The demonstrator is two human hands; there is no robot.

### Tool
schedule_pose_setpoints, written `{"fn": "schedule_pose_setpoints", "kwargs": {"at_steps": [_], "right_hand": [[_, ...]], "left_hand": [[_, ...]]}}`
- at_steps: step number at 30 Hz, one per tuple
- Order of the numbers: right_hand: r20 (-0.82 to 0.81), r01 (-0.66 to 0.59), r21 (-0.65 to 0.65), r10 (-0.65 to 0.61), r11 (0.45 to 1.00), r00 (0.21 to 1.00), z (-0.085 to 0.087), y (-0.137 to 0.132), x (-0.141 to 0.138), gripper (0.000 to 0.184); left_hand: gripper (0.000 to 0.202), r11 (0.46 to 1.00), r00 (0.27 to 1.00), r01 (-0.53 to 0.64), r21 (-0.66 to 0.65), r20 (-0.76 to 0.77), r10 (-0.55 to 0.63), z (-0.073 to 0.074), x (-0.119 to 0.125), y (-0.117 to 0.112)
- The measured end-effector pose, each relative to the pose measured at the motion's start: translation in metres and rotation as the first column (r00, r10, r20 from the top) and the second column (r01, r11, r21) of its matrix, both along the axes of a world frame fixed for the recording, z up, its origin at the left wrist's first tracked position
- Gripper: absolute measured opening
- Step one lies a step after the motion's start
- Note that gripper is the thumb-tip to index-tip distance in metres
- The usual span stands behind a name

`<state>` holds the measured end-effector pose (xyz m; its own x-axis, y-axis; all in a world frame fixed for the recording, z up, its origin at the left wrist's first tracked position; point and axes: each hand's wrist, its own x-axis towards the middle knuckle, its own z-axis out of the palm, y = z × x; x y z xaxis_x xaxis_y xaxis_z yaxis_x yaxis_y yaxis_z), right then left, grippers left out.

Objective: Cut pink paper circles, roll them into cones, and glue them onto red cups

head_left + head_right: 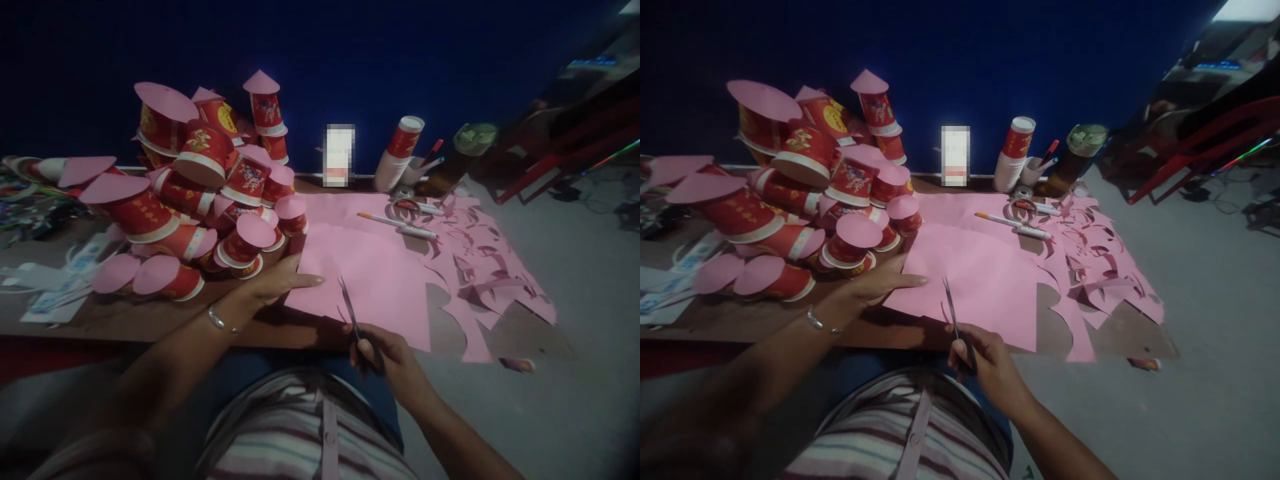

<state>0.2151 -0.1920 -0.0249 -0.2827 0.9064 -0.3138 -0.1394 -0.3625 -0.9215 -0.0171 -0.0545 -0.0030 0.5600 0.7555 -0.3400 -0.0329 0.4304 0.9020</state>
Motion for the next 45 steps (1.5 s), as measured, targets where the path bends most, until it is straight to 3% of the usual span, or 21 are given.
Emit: {"fn": "schedule_pose_setpoints", "kwargs": {"at_steps": [10,29,45], "right_hand": [[0.086,-0.017,0.064,0.012,0.998,0.996,-0.001,0.002,0.001,0.053],[0.093,0.003,0.011,-0.004,1.0,0.996,0.003,-0.003,0.0,0.06],[0.054,-0.019,-0.005,0.019,1.0,0.998,0.004,-0.001,0.004,0.059]], "left_hand": [[0.06,0.998,0.999,0.007,0.064,-0.037,-0.004,0.002,0.0,0.0],[0.05,0.995,0.994,0.067,0.078,-0.094,-0.059,0.008,0.001,0.001],[0.059,0.978,0.982,0.136,0.159,-0.15,-0.112,0.019,-0.001,0.005]]}}
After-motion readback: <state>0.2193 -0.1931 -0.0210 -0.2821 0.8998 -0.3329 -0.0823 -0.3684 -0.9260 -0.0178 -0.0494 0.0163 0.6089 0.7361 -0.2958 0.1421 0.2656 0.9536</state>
